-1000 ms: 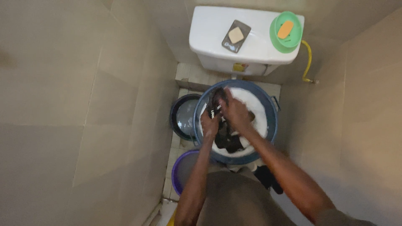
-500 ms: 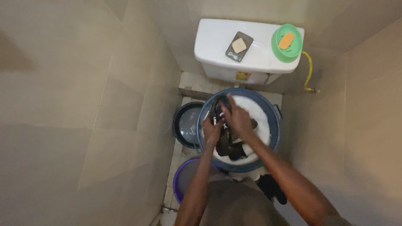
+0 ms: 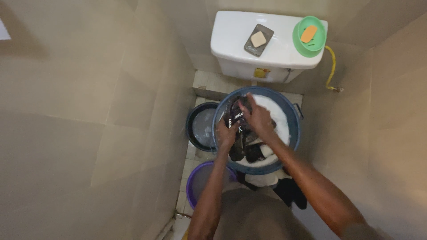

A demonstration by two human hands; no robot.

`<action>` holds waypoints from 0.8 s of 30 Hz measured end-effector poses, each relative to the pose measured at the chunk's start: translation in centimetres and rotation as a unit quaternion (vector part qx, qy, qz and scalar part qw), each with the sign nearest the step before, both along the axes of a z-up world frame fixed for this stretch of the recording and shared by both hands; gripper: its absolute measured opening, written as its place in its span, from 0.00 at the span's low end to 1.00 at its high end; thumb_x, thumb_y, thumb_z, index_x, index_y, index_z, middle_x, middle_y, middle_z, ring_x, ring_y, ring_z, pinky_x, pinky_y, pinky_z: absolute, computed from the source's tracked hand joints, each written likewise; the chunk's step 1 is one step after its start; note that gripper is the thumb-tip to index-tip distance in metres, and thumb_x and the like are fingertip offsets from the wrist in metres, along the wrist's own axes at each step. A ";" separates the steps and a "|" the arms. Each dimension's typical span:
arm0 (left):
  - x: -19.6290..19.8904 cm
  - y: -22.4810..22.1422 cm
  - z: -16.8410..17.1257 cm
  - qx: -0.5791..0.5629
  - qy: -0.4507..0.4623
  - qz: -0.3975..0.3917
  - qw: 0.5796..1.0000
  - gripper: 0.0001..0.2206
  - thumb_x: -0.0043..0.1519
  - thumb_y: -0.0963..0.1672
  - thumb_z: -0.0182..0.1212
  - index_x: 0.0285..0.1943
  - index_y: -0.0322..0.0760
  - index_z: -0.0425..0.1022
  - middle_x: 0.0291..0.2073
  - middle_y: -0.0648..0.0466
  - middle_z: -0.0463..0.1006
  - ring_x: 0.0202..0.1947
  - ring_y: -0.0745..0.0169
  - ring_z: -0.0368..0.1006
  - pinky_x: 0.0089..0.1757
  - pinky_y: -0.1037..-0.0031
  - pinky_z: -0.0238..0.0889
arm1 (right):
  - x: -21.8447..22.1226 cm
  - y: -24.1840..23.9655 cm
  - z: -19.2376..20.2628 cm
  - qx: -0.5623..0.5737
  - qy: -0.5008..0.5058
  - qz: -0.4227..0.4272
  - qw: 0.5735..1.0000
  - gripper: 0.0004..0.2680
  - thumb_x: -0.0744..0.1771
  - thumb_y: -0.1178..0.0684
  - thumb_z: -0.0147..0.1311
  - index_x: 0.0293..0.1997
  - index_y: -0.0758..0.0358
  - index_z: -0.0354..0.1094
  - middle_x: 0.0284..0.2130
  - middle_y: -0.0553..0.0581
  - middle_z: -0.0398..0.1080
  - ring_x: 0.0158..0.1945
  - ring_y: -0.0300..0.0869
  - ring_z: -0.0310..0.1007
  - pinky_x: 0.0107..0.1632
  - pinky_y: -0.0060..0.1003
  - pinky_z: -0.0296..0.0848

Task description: Washing black sandals in a blue basin of soapy water using a scrub brush.

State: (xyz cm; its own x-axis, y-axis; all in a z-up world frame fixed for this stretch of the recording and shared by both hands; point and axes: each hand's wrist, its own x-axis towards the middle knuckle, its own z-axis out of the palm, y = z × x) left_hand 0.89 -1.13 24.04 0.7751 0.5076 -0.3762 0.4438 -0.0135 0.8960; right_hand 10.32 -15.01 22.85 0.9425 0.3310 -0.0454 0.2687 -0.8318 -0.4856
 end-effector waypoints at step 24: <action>-2.7 -1.0 2.3 0.300 0.062 -0.129 0.943 0.20 0.62 0.45 0.68 0.59 0.26 0.78 0.36 0.31 0.84 0.44 0.22 0.81 0.50 0.39 0.72 | -3.7 -1.0 7.5 0.187 0.008 0.044 0.981 0.22 0.74 0.35 0.50 0.79 0.45 0.61 0.24 0.66 0.75 0.31 0.67 0.77 0.39 0.63 0.68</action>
